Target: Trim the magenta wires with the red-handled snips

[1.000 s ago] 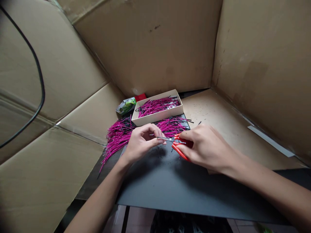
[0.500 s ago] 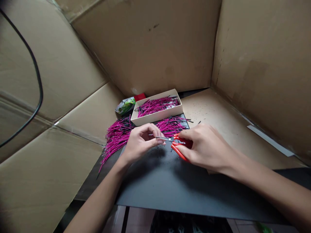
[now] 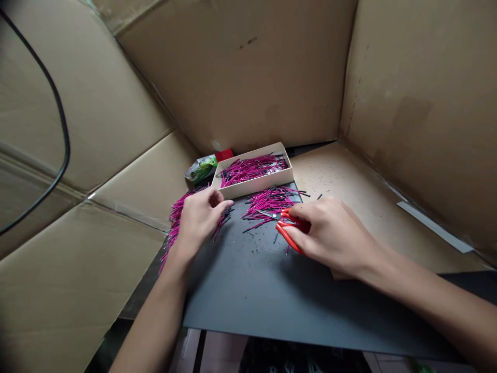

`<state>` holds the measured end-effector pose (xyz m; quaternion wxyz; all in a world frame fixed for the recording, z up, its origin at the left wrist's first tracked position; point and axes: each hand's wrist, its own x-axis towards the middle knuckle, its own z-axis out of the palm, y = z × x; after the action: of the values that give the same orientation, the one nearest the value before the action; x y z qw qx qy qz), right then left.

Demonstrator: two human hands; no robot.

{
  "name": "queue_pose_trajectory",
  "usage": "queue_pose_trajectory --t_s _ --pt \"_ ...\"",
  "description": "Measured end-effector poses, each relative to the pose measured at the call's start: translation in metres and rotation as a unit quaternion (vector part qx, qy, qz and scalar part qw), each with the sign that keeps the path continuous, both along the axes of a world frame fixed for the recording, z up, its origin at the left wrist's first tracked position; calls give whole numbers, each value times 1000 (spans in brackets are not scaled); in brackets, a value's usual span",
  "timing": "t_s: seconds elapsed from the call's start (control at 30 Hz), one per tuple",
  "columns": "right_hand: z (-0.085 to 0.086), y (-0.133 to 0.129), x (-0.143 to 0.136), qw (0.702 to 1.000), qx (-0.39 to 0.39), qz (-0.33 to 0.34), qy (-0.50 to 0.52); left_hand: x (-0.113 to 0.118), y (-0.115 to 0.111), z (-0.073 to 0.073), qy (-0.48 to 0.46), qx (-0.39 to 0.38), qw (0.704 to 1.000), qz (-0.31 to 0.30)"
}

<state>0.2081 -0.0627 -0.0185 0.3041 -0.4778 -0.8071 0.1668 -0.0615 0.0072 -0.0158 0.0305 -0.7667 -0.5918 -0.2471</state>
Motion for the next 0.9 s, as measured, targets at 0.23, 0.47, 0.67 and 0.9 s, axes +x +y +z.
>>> queue_pose_trajectory --t_s 0.23,0.47,0.67,0.9 --pt "-2 -1 2 1000 9 -10 -10 -14 1 -3 128 -6 986 102" --pt "0 -1 2 1000 14 -15 -14 19 -6 -10 87 -119 989 -4" --pt "2 0 1 1000 17 -14 -15 19 -11 -9 55 -105 969 -215" --pt "3 0 0 1000 18 -17 -19 12 -13 -2 140 -192 945 -224"
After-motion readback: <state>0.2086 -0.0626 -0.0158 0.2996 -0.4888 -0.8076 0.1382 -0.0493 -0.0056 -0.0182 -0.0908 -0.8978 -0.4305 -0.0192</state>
